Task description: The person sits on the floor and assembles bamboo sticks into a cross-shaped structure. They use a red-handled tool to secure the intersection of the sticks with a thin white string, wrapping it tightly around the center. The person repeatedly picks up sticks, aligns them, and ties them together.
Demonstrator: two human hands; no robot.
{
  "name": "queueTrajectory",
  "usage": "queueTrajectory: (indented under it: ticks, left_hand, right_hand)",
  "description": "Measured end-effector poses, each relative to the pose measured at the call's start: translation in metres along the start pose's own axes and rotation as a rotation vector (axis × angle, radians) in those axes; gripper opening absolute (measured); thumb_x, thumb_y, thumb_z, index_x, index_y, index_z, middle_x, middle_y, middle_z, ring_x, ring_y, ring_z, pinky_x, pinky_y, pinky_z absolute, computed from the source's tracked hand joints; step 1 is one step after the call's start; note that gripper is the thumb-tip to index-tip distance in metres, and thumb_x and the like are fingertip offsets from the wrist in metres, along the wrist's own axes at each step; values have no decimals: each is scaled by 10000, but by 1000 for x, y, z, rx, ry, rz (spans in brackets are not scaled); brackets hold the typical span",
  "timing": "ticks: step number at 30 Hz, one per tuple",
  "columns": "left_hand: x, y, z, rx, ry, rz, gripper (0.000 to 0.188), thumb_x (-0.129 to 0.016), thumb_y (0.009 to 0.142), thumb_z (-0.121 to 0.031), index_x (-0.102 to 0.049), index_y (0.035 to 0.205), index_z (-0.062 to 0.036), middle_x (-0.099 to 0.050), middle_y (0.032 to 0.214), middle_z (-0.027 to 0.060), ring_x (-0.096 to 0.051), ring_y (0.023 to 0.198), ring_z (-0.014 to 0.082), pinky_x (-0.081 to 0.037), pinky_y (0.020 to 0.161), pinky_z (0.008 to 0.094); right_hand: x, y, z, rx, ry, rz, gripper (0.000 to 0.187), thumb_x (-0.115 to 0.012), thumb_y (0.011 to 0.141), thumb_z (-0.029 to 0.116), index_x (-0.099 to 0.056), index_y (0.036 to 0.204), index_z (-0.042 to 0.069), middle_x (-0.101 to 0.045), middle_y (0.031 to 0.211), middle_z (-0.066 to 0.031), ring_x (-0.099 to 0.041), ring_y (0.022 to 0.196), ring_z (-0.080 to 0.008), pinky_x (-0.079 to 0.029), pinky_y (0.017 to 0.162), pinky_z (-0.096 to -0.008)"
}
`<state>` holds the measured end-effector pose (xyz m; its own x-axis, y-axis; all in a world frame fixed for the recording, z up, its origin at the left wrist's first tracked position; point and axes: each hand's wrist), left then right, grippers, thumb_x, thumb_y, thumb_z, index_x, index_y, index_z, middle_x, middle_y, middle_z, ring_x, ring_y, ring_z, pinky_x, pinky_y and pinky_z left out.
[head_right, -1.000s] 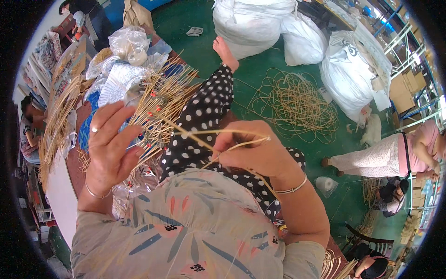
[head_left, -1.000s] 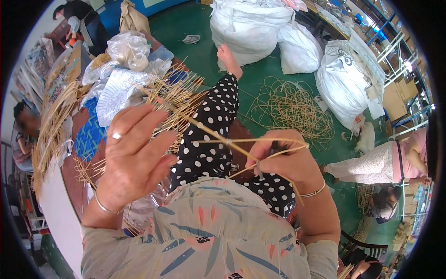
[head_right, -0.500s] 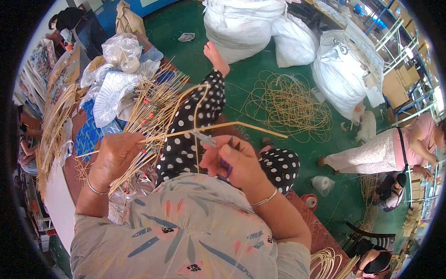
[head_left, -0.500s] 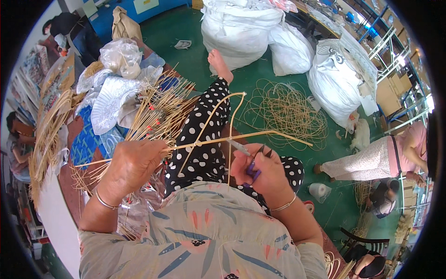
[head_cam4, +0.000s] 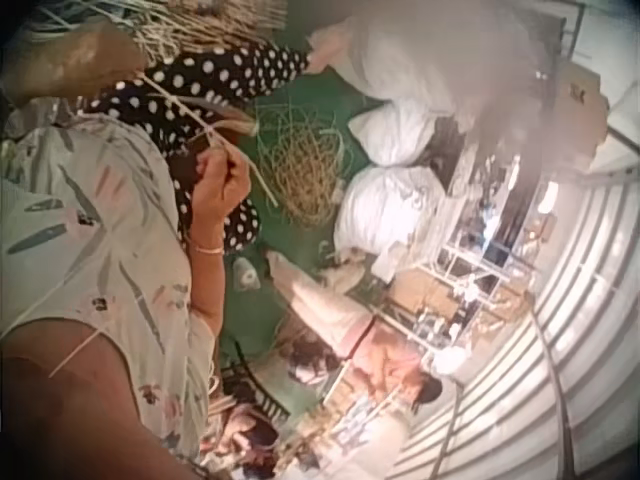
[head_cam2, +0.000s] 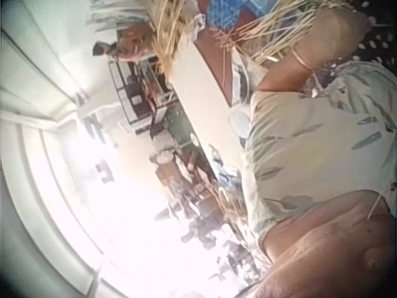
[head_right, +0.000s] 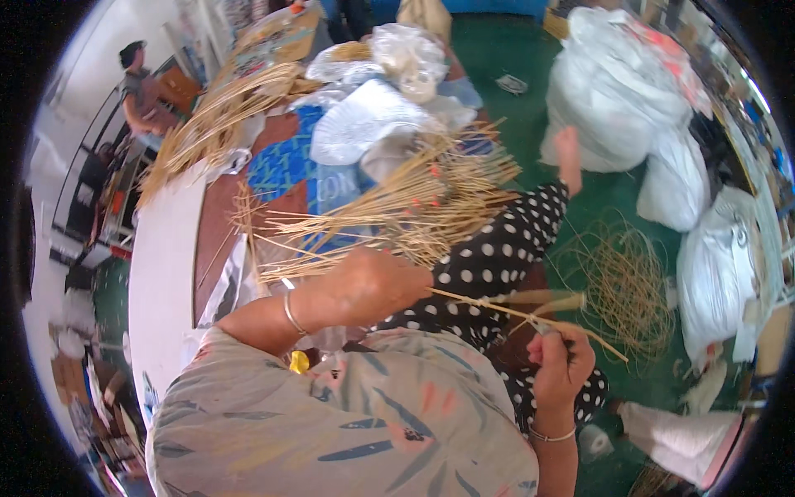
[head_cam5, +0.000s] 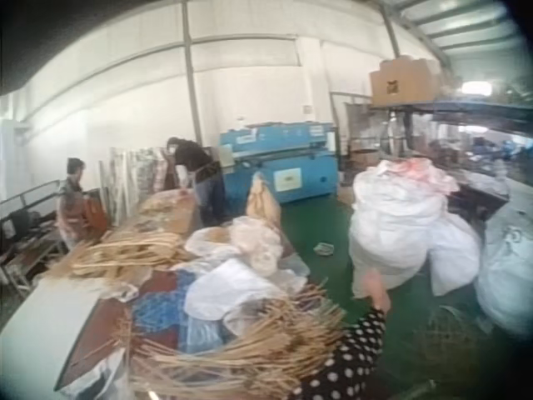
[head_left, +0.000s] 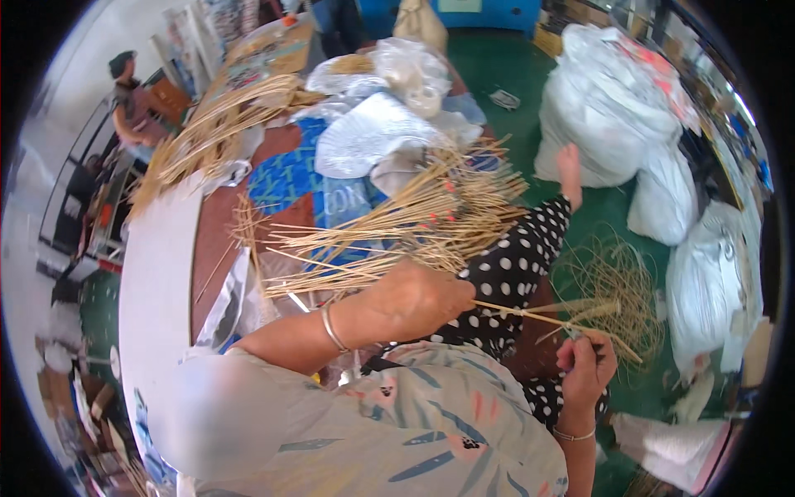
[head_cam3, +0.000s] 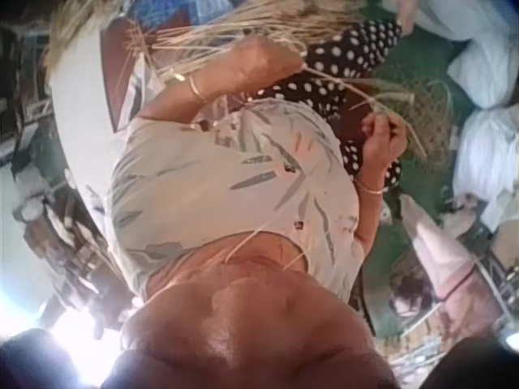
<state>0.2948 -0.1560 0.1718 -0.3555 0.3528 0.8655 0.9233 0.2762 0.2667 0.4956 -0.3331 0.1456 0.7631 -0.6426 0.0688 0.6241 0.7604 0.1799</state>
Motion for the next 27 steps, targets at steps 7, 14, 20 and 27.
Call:
queueTrajectory:
  ticks: [7, 14, 20, 27]
  left_hand:
    - [11, -17, 16, 80, -89, -32, 110, -525, 783, -150, -505, 733, -54, -512, 626, 115, -534, 577, 296, -420, 502, 378]
    - [5, -25, 24, 105, -142, -49, 88, -529, 777, -126, -522, 748, -42, -518, 635, 138, -530, 588, 308, -420, 508, 371]
    - [8, -23, 20, 213, -248, -44, 89, -531, 779, -86, -528, 731, -11, -509, 627, 150, -509, 565, 311, -406, 495, 338]
    - [6, -29, 23, 271, -303, -38, 93, -525, 787, -88, -537, 763, 1, -492, 617, 154, -509, 555, 300, -399, 494, 336]
  right_hand:
    - [-17, 13, 0, 181, -99, 66, 148, -499, 817, 124, -545, 862, -9, -572, 659, -58, -482, 516, -74, -395, 489, -184]
    - [-27, 31, 0, 89, -195, 211, 161, -551, 772, 52, -540, 912, -27, -565, 660, -42, -485, 550, -61, -396, 510, -186]
    - [-35, 35, 10, 229, -315, 274, 177, -590, 757, 77, -524, 892, -16, -553, 644, -62, -500, 531, -108, -397, 512, -213]
    - [-37, 40, -3, 466, -479, 222, 143, -559, 784, 130, -536, 841, 0, -525, 596, -74, -492, 492, -177, -388, 478, -261]
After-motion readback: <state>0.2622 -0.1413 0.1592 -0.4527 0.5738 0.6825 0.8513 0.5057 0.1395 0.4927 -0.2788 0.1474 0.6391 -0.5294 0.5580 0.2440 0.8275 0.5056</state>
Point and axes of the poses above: each hand's wrist, its own y-axis towards the middle knuckle, its own x-axis out of the back of the hand, z = x × y
